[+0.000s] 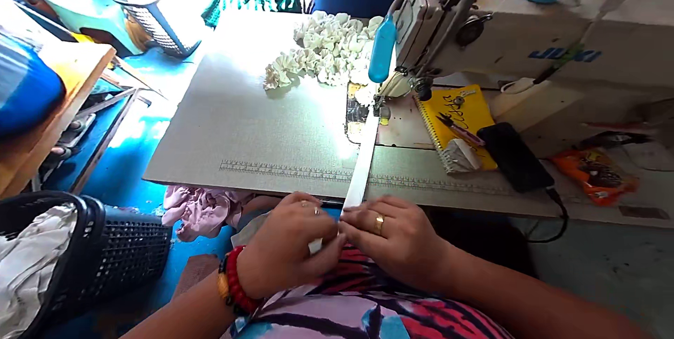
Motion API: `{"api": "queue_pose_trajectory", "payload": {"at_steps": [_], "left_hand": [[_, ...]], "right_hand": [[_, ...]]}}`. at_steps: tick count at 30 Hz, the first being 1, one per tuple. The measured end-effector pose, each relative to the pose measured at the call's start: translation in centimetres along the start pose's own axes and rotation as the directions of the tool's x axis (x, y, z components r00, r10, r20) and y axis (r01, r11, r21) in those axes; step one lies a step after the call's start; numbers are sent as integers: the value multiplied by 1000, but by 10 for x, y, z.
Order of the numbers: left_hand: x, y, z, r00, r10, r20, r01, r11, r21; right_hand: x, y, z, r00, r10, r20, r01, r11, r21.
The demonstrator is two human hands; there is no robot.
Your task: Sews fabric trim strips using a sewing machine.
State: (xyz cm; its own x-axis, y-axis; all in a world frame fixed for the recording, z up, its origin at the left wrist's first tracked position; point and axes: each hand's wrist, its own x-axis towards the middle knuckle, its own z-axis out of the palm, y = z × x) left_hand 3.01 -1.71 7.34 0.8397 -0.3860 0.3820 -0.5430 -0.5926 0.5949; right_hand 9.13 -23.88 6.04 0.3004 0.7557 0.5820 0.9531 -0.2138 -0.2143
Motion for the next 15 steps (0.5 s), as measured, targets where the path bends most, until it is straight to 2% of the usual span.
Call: {"api": "queue_pose_trajectory", "payload": {"at_steps": [2,4,5,8,10,15], "left_hand": [[29,-22,7,985,-165,55,168,983,-67],[70,-53,20,938,-328,109,334,942,-41],[92,-69,29,927,-360,104,363,932,-12],[151,-116,57,911,-404,88,393,912,120],[177,-130,64,895,-432,109,408,894,187],[194,-143,67,913,-390,119,361,908,212]], "right_hand": [[-26,0,1,997,72,-1,-72,995,64],[-51,2,6,992,128,5,-128,983,131],[-60,3,7,989,149,4,-148,977,155],[-68,10,4,987,160,20,-161,966,203],[-63,18,0,990,131,53,-139,971,196],[-47,62,1,991,79,109,-94,986,139]]}}
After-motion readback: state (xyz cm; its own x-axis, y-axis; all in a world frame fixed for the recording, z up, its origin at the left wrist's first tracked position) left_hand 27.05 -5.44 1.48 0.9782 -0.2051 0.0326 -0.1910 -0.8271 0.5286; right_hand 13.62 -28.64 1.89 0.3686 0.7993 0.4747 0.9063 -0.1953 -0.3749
